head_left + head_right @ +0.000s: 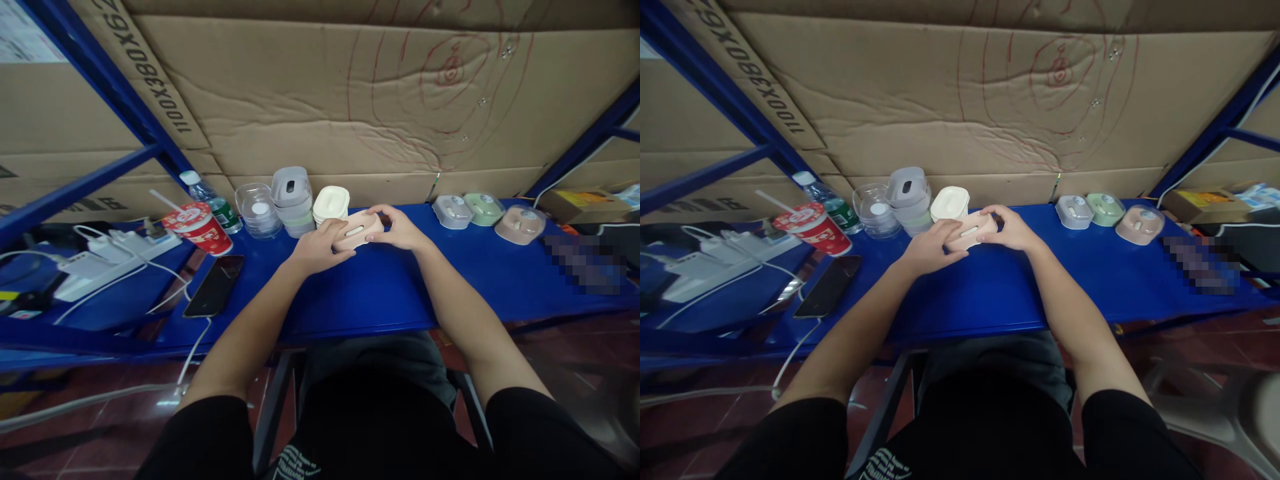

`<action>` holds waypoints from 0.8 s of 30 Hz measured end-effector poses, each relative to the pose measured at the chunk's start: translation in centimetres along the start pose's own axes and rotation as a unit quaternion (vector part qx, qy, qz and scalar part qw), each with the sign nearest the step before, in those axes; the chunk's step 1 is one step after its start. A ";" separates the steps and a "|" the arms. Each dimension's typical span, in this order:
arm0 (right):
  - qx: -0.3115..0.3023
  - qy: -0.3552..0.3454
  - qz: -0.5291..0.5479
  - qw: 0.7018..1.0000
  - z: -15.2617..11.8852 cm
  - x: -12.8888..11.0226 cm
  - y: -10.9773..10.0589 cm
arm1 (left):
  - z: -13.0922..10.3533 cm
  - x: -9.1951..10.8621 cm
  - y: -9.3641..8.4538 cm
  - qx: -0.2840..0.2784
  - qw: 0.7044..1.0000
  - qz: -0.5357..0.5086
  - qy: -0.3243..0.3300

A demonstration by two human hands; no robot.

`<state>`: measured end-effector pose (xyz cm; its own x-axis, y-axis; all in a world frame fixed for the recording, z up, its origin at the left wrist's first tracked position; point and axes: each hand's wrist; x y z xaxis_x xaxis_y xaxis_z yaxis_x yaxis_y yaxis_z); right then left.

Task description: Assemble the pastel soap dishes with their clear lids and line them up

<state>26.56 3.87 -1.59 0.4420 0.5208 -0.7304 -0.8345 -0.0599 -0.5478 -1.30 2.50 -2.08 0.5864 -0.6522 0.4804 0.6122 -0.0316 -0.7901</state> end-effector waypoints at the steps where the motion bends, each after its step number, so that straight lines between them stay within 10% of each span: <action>1: 0.004 0.001 0.006 1.000 0.0 -0.1 0.0 | 0.0 0.1 0.0 0.002 1.000 0.001 -0.003; 16: 0.027 -0.009 0.018 0.999 0.3 -0.7 0.1 | 0.4 -1.3 0.2 -0.016 0.994 -0.109 0.020; 24: 0.069 0.003 0.028 0.997 0.8 -0.9 1.0 | 0.6 -2.0 0.4 0.063 0.981 -0.181 0.017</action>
<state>25.08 3.99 -1.16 0.3950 0.5153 -0.7606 -0.8949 0.0286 -0.4454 -1.88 4.22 -3.11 0.3024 -0.6397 0.7066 0.8387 -0.1737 -0.5162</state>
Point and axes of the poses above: each hand's wrist, its own z-axis towards the middle knuckle, its own y-axis out of the palm, x = y × z, and after that the axes turned 10 degrees about -z, right-handed
